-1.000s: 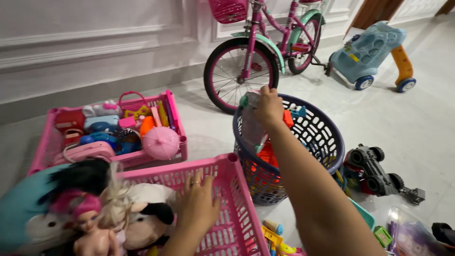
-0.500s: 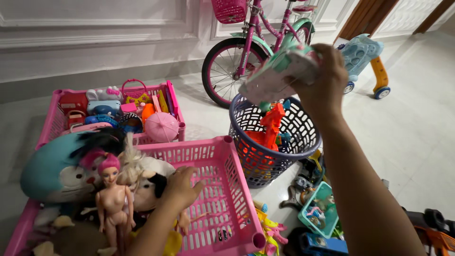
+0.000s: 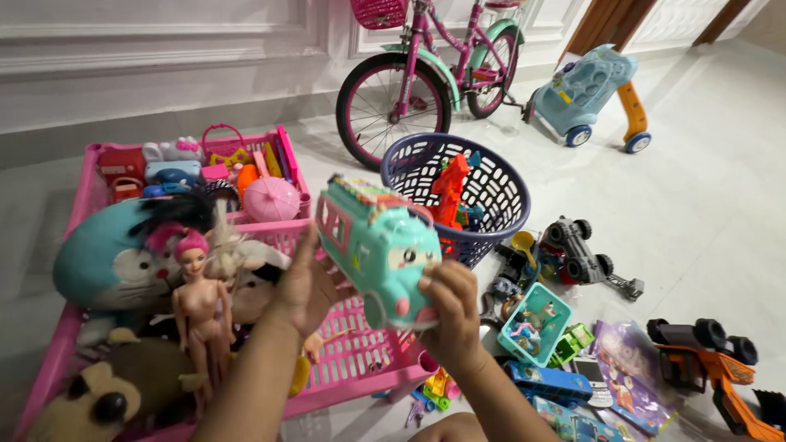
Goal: The person sorts various toys from a blue basket and the floor into a cardboard box and a pink basket. They handle plastic rings, a toy syringe, a toy xylophone, and stuffed animals, placing them into different containers.
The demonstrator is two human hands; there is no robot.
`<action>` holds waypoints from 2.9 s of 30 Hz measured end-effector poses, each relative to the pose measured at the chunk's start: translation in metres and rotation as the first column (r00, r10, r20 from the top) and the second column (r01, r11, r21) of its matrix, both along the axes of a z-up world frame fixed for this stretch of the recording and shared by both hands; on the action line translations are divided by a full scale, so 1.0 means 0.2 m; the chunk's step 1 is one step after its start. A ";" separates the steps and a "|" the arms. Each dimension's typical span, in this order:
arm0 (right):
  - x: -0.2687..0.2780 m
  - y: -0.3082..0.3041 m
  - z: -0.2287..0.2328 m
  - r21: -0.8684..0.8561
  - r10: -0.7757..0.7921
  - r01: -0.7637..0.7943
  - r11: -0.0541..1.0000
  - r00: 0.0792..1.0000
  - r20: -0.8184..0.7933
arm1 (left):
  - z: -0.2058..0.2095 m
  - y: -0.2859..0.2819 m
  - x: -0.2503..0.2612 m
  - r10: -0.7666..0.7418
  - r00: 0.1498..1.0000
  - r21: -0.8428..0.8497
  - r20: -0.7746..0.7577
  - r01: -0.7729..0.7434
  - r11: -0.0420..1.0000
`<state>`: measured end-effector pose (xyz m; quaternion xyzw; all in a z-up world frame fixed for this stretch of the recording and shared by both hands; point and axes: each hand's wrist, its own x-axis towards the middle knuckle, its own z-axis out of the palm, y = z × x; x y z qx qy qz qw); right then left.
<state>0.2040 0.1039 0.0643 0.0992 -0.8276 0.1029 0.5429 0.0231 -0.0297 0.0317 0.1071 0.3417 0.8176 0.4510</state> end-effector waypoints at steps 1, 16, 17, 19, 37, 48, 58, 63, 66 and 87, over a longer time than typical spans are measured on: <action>0.02 -0.02 -0.06 -0.010 0.017 -0.017 1.000 0.998 0.052 | -0.04 0.01 0.02 -0.005 1.000 -0.085 0.013 0.006 0.996; 0.04 0.01 -0.26 -0.224 0.287 -0.184 0.957 0.713 0.640 | -0.55 0.20 -0.04 0.068 0.997 -0.156 0.043 -0.061 0.986; 0.02 0.01 -0.27 -0.209 0.263 -0.165 0.964 0.722 0.640 | -0.60 0.21 -0.06 0.082 0.995 -0.193 0.048 -0.072 0.979; 0.01 0.01 -0.30 -0.214 0.206 -0.081 0.973 0.719 0.664 | -0.72 0.27 -0.09 0.133 0.962 -0.186 -0.240 -0.180 0.966; -0.11 -0.09 -0.32 -0.296 0.033 0.152 0.943 0.841 0.540 | -0.70 0.31 -0.06 0.194 0.740 -0.159 -0.644 -0.378 0.912; -0.97 0.31 -0.43 -0.428 0.003 0.504 0.751 0.645 0.764 | -0.68 0.31 -0.35 0.005 0.985 -0.687 -0.170 -0.122 0.716; -0.97 0.38 -0.48 -0.972 0.439 0.070 0.224 0.883 0.165 | -0.46 0.23 -0.35 0.094 0.942 -0.173 -0.323 -0.157 0.972; -0.90 0.39 -0.37 -0.958 0.425 -0.261 0.121 0.885 -0.187 | -0.30 0.24 -0.25 0.159 0.849 0.150 -0.505 -0.095 0.984; -0.82 0.32 -0.29 -0.899 0.620 -0.402 0.170 0.753 -0.220 | -0.23 0.23 -0.22 0.265 0.731 0.121 -0.629 -0.244 0.962; -0.79 0.15 -0.14 -0.394 0.256 -0.181 0.901 0.956 0.147 | -0.22 0.25 -0.17 0.335 0.048 0.131 -0.941 -0.862 0.490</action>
